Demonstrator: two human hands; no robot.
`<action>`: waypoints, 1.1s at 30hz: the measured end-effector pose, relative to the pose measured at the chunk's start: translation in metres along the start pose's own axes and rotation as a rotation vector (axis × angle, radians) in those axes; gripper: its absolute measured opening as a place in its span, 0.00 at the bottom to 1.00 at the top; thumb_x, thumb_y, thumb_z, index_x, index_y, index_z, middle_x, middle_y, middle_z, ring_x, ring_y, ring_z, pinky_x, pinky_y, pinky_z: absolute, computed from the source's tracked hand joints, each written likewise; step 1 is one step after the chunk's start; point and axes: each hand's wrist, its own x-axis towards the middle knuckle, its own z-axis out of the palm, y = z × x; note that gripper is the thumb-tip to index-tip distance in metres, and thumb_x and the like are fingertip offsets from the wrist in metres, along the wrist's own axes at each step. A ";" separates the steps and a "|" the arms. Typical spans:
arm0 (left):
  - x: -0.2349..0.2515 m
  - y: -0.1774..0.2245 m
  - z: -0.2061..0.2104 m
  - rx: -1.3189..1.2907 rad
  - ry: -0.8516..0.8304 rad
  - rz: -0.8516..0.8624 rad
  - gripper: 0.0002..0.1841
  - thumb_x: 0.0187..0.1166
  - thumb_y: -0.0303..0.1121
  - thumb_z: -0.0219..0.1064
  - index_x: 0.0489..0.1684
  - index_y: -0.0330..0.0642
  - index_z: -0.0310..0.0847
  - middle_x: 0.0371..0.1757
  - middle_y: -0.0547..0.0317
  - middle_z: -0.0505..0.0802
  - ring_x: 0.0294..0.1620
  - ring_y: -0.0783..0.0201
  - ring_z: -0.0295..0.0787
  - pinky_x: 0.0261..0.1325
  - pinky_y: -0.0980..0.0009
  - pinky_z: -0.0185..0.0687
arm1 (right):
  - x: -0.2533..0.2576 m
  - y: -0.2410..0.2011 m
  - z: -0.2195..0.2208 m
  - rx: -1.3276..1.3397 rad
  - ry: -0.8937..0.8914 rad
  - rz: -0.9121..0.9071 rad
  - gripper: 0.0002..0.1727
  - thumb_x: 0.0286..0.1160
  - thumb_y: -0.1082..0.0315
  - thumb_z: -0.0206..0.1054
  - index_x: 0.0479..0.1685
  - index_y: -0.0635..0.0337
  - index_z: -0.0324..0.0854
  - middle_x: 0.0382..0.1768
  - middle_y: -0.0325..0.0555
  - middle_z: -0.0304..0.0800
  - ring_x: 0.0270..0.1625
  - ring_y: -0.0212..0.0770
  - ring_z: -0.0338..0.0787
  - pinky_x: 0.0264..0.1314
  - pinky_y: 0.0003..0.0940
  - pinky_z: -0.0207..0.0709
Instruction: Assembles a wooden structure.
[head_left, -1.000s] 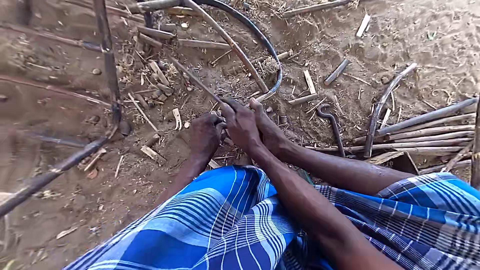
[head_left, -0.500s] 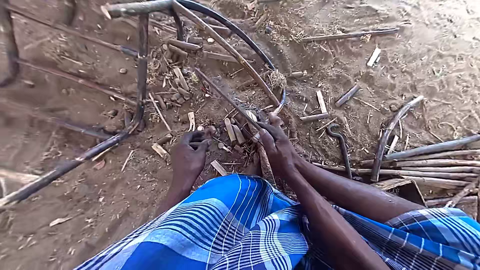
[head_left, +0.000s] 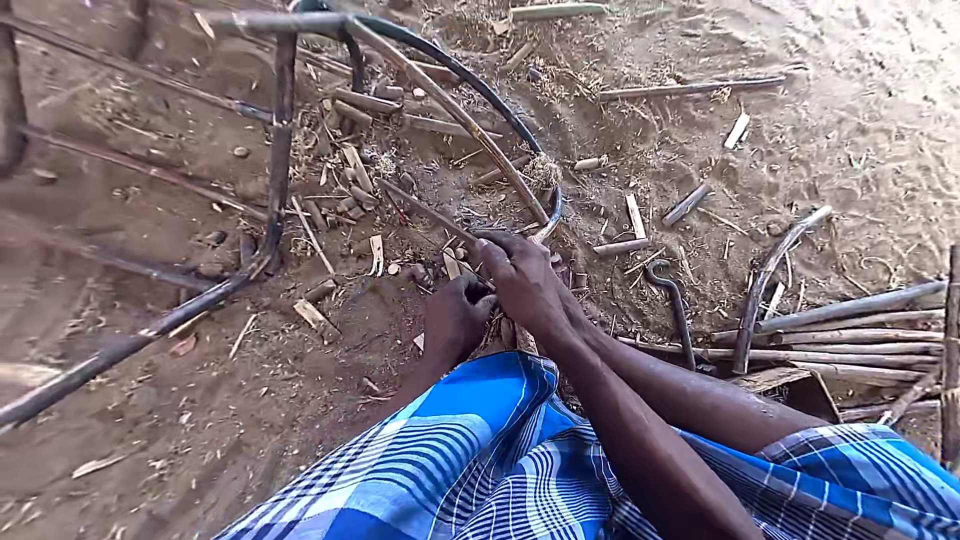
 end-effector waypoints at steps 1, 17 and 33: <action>-0.002 -0.002 -0.001 -0.045 -0.026 -0.033 0.12 0.77 0.42 0.74 0.47 0.44 0.89 0.39 0.53 0.95 0.41 0.53 0.94 0.50 0.42 0.88 | 0.006 -0.018 -0.001 -0.029 -0.027 0.018 0.19 0.90 0.57 0.54 0.59 0.52 0.90 0.43 0.42 0.93 0.44 0.38 0.90 0.49 0.46 0.83; 0.031 0.004 0.006 0.172 0.020 0.277 0.12 0.81 0.37 0.72 0.54 0.43 0.92 0.50 0.48 0.96 0.51 0.47 0.94 0.60 0.42 0.86 | -0.096 -0.053 -0.096 0.310 0.297 -0.131 0.20 0.91 0.56 0.54 0.74 0.47 0.82 0.18 0.38 0.70 0.08 0.33 0.56 0.05 0.29 0.55; 0.050 -0.036 0.002 0.100 0.104 0.440 0.10 0.83 0.34 0.71 0.49 0.38 0.94 0.47 0.44 0.97 0.51 0.47 0.96 0.63 0.43 0.87 | -0.157 0.001 -0.061 0.305 0.357 -0.045 0.21 0.89 0.53 0.55 0.72 0.45 0.83 0.21 0.39 0.77 0.13 0.34 0.68 0.13 0.31 0.68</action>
